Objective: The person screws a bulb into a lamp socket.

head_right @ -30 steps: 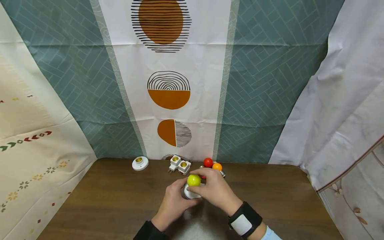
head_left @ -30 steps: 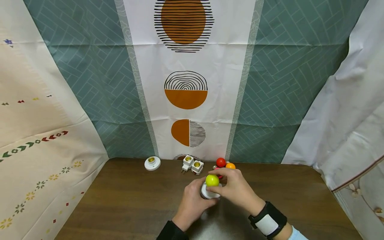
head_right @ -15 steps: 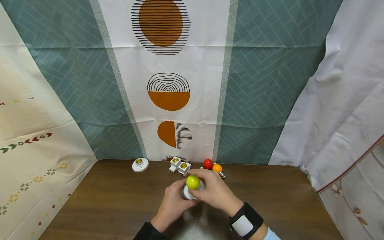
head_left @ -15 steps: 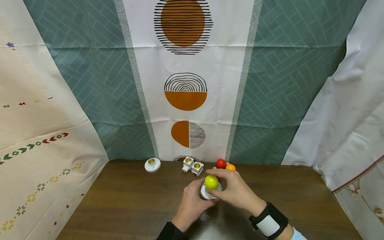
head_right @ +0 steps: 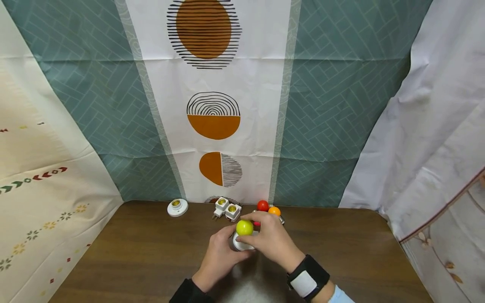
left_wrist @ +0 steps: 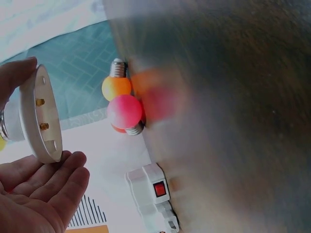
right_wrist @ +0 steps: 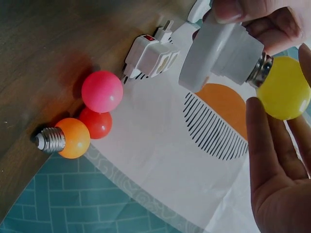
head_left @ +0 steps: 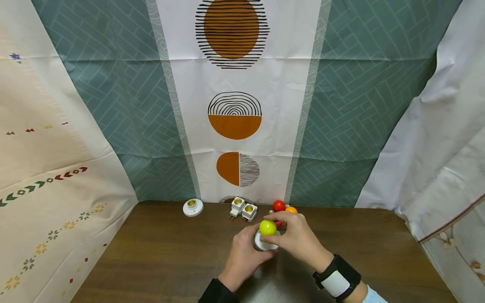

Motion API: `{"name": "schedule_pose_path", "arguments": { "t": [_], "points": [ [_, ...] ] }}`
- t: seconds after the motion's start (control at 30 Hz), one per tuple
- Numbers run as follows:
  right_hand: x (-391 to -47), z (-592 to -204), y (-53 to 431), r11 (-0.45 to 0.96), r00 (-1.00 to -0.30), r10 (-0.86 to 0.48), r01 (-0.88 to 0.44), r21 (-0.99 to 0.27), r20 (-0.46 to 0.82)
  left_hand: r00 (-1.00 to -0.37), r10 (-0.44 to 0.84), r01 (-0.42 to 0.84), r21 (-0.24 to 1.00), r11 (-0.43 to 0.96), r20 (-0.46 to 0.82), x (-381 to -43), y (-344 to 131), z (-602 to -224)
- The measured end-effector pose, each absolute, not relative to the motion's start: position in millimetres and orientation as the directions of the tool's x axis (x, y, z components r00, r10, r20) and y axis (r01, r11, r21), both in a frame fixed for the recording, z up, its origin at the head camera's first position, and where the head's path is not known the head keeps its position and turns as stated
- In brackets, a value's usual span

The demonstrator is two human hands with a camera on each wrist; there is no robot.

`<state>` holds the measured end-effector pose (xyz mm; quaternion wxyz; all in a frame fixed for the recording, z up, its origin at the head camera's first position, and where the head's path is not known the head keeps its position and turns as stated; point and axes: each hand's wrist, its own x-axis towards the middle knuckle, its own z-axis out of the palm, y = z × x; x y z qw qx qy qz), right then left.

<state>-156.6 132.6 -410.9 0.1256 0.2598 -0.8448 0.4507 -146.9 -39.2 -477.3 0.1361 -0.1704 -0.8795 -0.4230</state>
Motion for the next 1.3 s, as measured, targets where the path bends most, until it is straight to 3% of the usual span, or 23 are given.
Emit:
{"name": "schedule_pose_path", "arguments": {
  "t": [0.23,0.6,1.0,1.3],
  "points": [
    [-156.8,-409.8,133.0,0.457,-0.827,-0.334,-0.561,-0.690,0.452,-0.902,0.185,0.420,0.700,0.578,0.389,-148.0,-40.1,-475.3],
    [-158.4,-405.9,136.0,0.382,-0.760,-0.511,-0.620,-0.685,0.403,-0.911,0.181,0.402,0.697,0.594,0.371,-147.9,-39.9,-476.3],
    [-158.5,-406.6,133.2,0.467,-0.806,-0.402,-0.589,-0.660,0.434,-0.906,0.157,0.406,0.705,0.582,0.392,-147.8,-39.2,-476.4],
    [-157.1,-402.6,132.5,0.450,-0.794,-0.448,-0.598,-0.664,0.411,-0.913,0.159,0.395,0.715,0.577,0.377,-146.1,-41.3,-477.0]
  ]
}}
